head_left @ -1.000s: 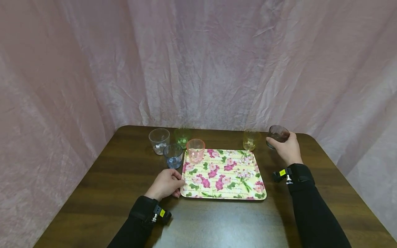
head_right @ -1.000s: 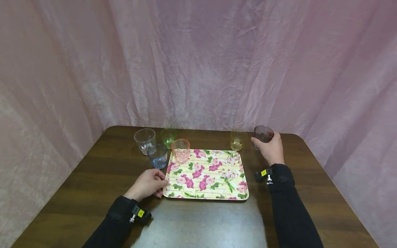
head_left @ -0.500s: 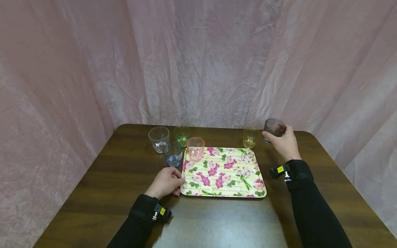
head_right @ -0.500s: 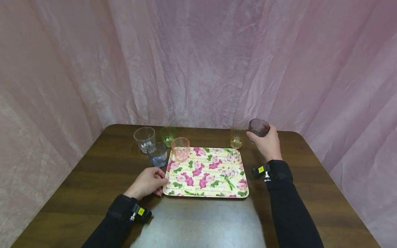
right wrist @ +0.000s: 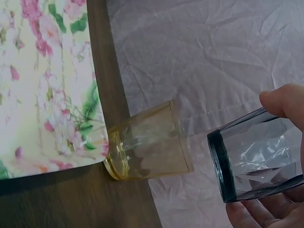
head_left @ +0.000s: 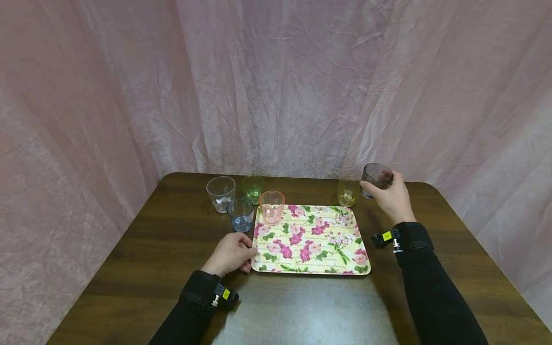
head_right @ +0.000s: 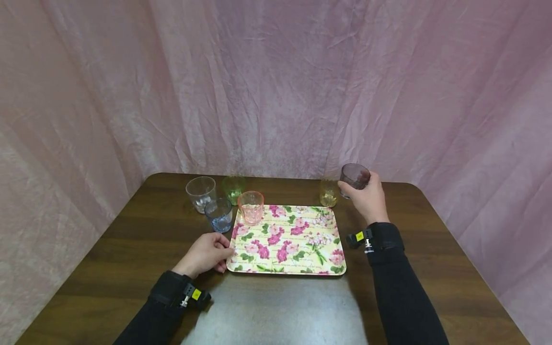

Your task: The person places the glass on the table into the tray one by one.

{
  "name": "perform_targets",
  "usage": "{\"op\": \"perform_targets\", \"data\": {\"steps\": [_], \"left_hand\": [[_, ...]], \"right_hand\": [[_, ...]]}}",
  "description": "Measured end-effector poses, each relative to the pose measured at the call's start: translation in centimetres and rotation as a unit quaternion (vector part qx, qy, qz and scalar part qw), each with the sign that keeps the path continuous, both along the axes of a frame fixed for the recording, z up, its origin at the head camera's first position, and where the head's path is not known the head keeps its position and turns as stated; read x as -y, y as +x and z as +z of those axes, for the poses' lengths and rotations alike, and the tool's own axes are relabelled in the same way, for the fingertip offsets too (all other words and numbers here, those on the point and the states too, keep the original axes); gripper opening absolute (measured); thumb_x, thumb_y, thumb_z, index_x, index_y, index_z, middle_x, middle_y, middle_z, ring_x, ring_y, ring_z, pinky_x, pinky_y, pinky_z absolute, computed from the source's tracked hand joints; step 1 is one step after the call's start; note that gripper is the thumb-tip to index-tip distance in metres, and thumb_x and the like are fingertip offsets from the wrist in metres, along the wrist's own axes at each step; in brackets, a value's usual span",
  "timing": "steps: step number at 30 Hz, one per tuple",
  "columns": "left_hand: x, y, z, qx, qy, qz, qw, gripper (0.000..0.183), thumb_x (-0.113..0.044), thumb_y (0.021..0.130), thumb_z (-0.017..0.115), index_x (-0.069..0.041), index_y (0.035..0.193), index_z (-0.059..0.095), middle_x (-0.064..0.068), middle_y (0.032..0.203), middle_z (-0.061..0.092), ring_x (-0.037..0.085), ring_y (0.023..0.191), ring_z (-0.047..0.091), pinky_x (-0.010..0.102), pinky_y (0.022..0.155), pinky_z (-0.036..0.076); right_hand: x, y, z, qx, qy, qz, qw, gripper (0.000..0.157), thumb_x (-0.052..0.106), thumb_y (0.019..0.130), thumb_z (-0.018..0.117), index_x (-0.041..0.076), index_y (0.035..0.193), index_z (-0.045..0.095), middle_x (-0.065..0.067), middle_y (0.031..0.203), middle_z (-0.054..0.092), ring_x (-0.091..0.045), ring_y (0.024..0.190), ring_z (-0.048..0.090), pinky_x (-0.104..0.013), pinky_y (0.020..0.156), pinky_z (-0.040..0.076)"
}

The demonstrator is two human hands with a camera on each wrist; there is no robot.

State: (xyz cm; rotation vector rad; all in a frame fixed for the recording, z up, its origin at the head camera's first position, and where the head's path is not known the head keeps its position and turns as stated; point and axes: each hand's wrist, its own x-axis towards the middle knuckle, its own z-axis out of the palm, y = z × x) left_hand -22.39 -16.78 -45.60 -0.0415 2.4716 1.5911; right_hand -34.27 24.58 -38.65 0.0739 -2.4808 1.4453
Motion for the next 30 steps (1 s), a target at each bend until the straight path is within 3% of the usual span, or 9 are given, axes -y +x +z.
{"op": "perform_targets", "data": {"steps": [15,30], "left_hand": [[0.0,0.0,0.1,0.007,-0.003,0.003,1.0,0.012,-0.005,0.09,0.07,0.001,0.095,0.06,0.011,0.065,0.065,0.018,0.048,0.062,0.027,0.043,0.056],[-0.1,0.0,0.1,0.003,-0.005,0.004,1.0,0.012,-0.004,0.09,0.07,0.001,0.093,0.06,0.01,0.064,0.064,0.017,0.047,0.061,0.027,0.042,0.055]], "right_hand": [[1.6,0.3,0.6,-0.008,0.005,0.021,1.0,0.092,0.053,0.086,0.072,0.003,0.149,0.026,-0.017,0.13,0.041,-0.03,0.111,0.043,-0.047,0.09,0.042],[4.1,0.5,1.0,-0.004,0.007,0.041,0.999,0.092,0.054,0.085,0.073,0.006,0.149,0.028,-0.015,0.135,0.042,-0.029,0.114,0.044,-0.049,0.094,0.042]]}}
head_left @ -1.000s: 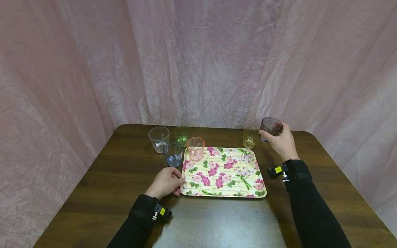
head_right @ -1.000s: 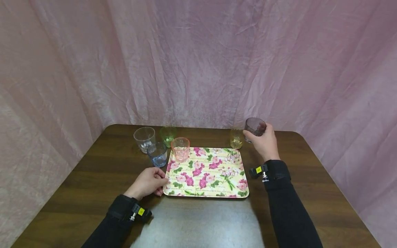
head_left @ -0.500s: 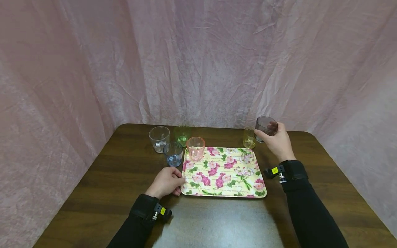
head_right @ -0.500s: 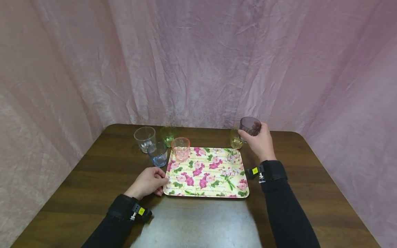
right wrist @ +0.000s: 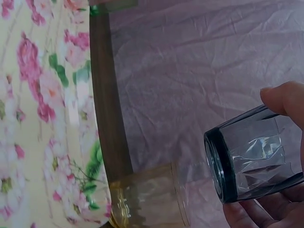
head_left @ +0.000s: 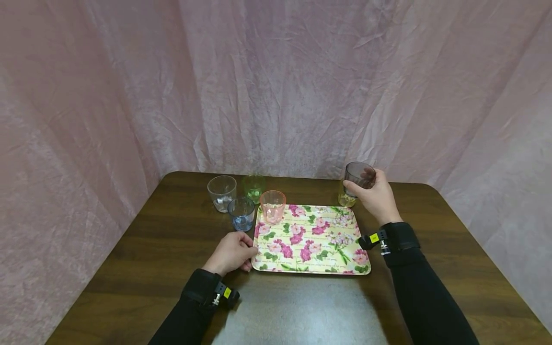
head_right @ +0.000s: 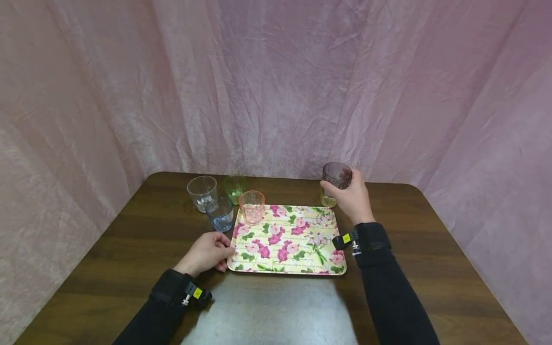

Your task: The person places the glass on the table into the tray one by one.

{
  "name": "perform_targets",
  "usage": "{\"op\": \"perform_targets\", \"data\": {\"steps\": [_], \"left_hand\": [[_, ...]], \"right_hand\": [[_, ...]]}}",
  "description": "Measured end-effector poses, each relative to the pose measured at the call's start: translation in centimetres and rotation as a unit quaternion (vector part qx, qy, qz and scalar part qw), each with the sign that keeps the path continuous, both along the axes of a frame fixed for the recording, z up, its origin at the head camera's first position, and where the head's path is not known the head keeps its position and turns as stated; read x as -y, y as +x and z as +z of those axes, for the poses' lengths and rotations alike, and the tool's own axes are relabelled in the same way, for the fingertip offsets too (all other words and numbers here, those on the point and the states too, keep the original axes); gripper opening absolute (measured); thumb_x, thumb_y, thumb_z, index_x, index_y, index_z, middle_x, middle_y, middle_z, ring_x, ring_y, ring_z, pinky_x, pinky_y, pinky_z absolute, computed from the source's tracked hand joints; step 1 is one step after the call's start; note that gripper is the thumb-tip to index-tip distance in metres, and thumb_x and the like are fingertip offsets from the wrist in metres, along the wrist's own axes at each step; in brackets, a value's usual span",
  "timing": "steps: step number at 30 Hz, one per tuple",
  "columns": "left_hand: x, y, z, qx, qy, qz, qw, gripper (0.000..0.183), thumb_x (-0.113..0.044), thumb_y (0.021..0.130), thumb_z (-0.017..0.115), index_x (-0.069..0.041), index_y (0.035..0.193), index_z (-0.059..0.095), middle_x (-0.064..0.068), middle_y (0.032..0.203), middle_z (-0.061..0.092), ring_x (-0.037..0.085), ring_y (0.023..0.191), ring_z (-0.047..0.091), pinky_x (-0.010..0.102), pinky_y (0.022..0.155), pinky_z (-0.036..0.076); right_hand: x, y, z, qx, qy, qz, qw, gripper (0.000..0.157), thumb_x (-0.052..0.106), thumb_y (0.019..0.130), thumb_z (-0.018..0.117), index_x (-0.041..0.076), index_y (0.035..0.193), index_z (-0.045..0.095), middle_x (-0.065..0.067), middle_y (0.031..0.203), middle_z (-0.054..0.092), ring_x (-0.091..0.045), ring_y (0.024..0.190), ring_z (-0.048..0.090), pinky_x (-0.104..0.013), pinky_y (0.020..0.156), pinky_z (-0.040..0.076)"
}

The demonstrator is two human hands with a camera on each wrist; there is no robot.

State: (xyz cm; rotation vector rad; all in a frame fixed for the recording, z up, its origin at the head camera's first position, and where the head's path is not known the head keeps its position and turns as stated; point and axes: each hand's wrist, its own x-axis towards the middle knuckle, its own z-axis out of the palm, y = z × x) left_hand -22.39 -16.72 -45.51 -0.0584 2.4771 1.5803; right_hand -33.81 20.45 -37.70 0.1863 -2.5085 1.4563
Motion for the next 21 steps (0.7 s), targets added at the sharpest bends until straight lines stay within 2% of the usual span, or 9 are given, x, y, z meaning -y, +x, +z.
{"op": "perform_targets", "data": {"steps": [15,21], "left_hand": [[-0.1,-0.2,-0.2,0.001,-0.008,0.004,1.0,0.013,-0.005,0.089,0.071,0.0,0.094,0.06,0.009,0.065,0.065,0.018,0.048,0.063,0.027,0.043,0.056],[-0.1,-0.1,-0.2,-0.016,0.0,-0.008,0.9998,0.012,-0.003,0.089,0.07,0.002,0.092,0.059,0.011,0.064,0.065,0.019,0.047,0.062,0.027,0.042,0.055]], "right_hand": [[2.6,0.2,-0.4,0.016,-0.006,0.04,0.999,0.091,0.053,0.084,0.075,0.007,0.148,0.03,-0.013,0.136,0.042,-0.027,0.116,0.045,-0.05,0.097,0.043],[3.6,0.5,-0.5,0.018,-0.015,0.056,0.998,0.093,0.054,0.083,0.076,0.008,0.149,0.03,-0.012,0.136,0.042,-0.026,0.115,0.045,-0.05,0.096,0.044]]}}
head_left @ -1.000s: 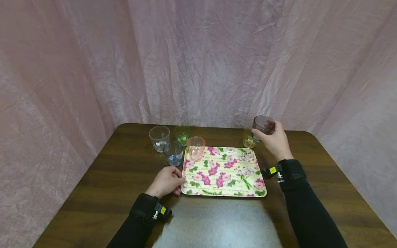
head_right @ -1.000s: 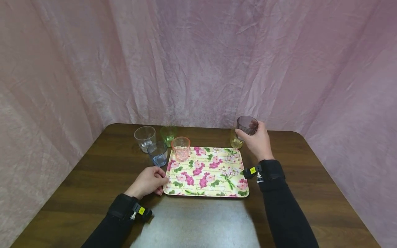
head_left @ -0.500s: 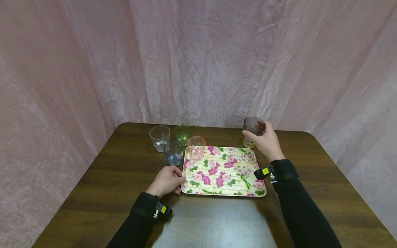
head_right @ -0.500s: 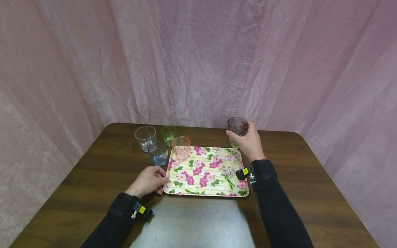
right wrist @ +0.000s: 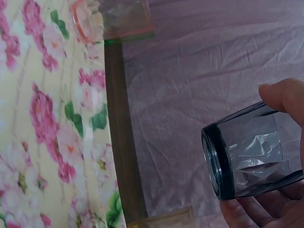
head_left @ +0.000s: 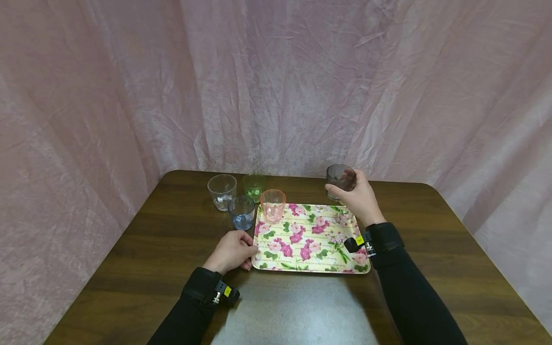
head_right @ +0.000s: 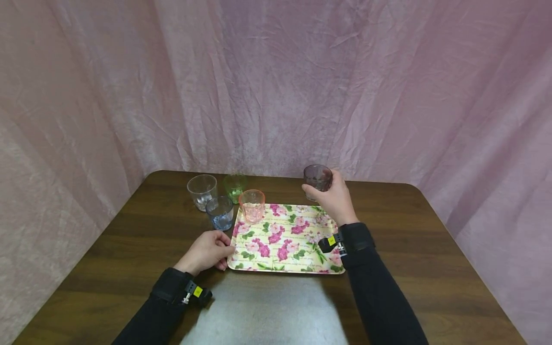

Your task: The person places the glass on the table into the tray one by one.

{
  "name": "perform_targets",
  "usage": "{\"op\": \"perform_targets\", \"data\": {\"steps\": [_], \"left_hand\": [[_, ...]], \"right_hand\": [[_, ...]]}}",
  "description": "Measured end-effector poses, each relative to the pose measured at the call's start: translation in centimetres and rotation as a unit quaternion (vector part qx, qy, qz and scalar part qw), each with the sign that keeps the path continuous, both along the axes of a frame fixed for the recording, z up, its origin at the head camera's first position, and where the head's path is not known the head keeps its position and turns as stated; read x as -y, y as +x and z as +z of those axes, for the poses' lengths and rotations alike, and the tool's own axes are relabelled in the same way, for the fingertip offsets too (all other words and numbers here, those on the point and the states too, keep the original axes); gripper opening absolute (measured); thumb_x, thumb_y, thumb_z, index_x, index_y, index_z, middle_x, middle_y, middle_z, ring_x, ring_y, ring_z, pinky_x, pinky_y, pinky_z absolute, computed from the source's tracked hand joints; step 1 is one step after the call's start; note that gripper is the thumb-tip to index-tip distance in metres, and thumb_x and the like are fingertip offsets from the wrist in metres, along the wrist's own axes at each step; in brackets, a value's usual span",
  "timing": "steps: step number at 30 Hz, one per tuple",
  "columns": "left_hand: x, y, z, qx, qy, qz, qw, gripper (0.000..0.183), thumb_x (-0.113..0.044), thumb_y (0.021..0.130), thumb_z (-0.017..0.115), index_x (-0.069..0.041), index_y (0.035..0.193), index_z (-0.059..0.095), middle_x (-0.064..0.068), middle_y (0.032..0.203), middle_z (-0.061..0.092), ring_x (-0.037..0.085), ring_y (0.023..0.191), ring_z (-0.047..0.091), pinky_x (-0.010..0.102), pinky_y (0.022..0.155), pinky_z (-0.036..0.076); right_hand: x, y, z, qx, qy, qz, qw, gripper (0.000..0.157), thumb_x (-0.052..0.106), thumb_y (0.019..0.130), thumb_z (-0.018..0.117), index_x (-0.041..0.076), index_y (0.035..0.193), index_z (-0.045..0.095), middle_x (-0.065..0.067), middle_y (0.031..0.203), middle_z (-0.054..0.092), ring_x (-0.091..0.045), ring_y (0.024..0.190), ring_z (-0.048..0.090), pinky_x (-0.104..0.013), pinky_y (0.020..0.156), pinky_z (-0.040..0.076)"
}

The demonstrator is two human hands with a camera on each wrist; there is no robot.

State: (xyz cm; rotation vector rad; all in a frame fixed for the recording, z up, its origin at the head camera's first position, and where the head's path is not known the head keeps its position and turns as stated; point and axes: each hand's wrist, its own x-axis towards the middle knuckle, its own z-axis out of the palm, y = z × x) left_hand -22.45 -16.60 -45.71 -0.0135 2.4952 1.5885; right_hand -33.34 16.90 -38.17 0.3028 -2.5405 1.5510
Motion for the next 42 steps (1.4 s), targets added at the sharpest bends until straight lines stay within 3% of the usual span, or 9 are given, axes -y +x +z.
{"op": "perform_targets", "data": {"steps": [24,32,42], "left_hand": [[0.1,0.2,0.2,0.005,0.003,0.007,1.0,0.013,-0.003,0.089,0.07,0.002,0.093,0.059,0.011,0.065,0.064,0.019,0.047,0.062,0.028,0.042,0.056],[0.0,0.3,0.3,0.005,0.007,0.007,0.9999,0.013,-0.003,0.089,0.07,0.002,0.093,0.059,0.011,0.066,0.064,0.019,0.047,0.062,0.028,0.042,0.056],[0.0,0.2,0.1,0.0,0.005,0.011,0.9999,0.013,-0.002,0.089,0.07,0.002,0.092,0.059,0.012,0.067,0.064,0.019,0.046,0.062,0.027,0.042,0.055]], "right_hand": [[2.3,0.6,-1.5,0.009,0.017,0.028,0.999,0.09,0.054,0.084,0.075,0.009,0.148,0.03,-0.011,0.137,0.04,-0.026,0.109,0.046,-0.048,0.091,0.045],[3.2,0.5,-2.5,0.021,0.021,0.041,0.999,0.09,0.052,0.084,0.076,0.007,0.146,0.03,-0.01,0.128,0.043,-0.025,0.103,0.046,-0.046,0.089,0.044],[4.4,0.8,-3.6,0.041,0.017,0.059,0.997,0.087,0.049,0.085,0.076,0.009,0.146,0.03,-0.009,0.132,0.042,-0.023,0.112,0.046,-0.047,0.094,0.045]]}}
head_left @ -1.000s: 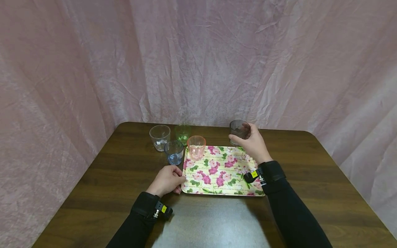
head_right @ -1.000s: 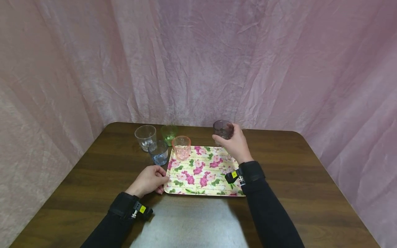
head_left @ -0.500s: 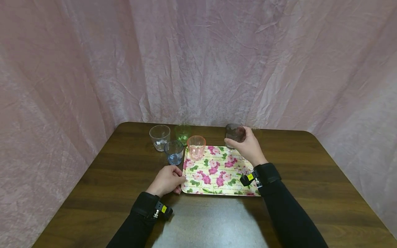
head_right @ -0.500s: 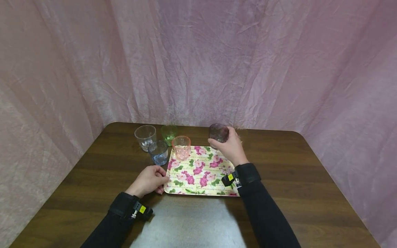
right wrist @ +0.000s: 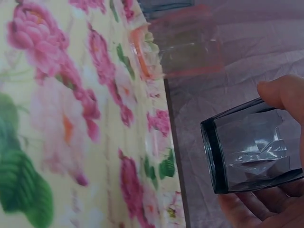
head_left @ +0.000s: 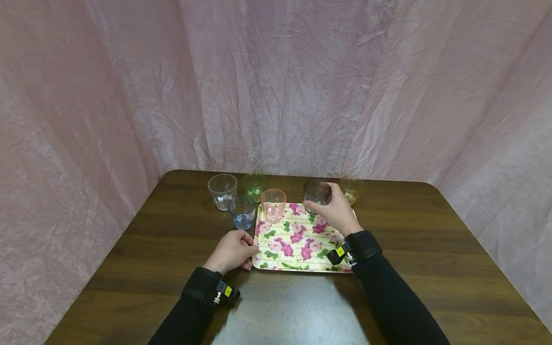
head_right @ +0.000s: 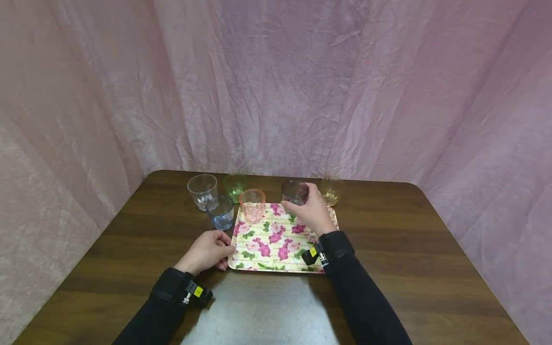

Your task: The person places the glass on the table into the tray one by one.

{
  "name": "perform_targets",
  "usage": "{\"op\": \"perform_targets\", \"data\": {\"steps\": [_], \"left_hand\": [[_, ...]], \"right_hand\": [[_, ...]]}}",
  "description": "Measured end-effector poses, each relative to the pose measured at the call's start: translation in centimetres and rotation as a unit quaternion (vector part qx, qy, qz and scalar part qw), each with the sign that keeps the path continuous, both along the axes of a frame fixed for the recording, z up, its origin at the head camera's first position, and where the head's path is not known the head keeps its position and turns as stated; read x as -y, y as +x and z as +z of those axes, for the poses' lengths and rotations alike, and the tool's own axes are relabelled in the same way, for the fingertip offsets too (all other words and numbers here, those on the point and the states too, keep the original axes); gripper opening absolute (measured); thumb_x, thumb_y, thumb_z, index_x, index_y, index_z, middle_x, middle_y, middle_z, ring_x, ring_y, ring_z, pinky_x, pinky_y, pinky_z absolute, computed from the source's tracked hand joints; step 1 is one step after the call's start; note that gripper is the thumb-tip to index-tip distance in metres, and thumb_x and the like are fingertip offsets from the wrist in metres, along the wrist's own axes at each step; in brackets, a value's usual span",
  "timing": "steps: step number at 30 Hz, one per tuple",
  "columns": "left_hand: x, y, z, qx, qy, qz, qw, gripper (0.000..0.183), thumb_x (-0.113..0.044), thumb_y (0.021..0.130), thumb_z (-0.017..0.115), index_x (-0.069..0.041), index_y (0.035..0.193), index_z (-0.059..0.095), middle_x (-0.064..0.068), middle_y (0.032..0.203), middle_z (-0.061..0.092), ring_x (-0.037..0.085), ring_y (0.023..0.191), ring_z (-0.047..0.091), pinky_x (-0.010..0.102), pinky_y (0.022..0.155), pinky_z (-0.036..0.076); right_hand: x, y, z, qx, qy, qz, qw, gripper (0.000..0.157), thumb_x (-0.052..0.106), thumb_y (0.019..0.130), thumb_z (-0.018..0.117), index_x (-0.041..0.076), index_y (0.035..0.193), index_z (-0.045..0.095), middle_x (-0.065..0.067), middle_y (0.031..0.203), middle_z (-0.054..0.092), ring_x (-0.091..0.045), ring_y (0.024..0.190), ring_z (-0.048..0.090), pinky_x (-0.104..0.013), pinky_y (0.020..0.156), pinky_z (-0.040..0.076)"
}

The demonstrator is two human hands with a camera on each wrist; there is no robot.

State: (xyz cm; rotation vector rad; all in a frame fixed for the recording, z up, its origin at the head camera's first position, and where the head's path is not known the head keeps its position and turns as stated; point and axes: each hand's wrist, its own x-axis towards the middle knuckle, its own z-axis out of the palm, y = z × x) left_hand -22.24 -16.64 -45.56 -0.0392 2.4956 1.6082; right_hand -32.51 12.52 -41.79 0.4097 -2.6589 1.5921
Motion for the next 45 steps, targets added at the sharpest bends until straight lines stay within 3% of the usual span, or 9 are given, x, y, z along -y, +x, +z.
{"op": "perform_targets", "data": {"steps": [7,15,24,45], "left_hand": [[-0.1,0.0,0.1,-0.002,0.001,-0.002,1.0,0.013,-0.002,0.089,0.07,0.002,0.092,0.059,0.012,0.067,0.064,0.019,0.046,0.062,0.028,0.042,0.055],[-0.1,0.0,0.1,-0.001,-0.004,-0.003,1.0,0.013,-0.003,0.089,0.071,0.002,0.092,0.059,0.011,0.065,0.065,0.019,0.046,0.062,0.028,0.042,0.055],[0.1,0.0,0.0,0.001,-0.006,-0.003,1.0,0.013,-0.003,0.089,0.07,0.002,0.093,0.059,0.01,0.064,0.064,0.019,0.047,0.062,0.028,0.042,0.056],[0.1,0.0,0.2,0.017,-0.016,0.0,0.9997,0.014,-0.005,0.089,0.072,0.0,0.094,0.059,0.009,0.066,0.065,0.018,0.048,0.062,0.027,0.044,0.056]], "right_hand": [[0.5,0.0,-0.8,0.013,0.009,-0.004,1.0,0.09,0.053,0.083,0.076,0.011,0.147,0.029,-0.006,0.125,0.045,-0.021,0.106,0.049,-0.044,0.088,0.047],[1.0,-0.2,-1.7,0.022,0.013,0.001,1.0,0.093,0.053,0.081,0.078,0.011,0.147,0.027,-0.007,0.127,0.045,-0.021,0.11,0.05,-0.044,0.091,0.047],[1.6,-0.1,-2.2,0.03,0.026,-0.001,0.999,0.088,0.045,0.084,0.079,0.008,0.146,0.029,-0.008,0.124,0.047,-0.023,0.106,0.052,-0.045,0.088,0.048],[1.9,0.0,-3.2,0.017,0.027,0.009,0.999,0.092,0.048,0.082,0.079,0.005,0.146,0.029,-0.01,0.127,0.046,-0.022,0.106,0.052,-0.044,0.089,0.049]]}}
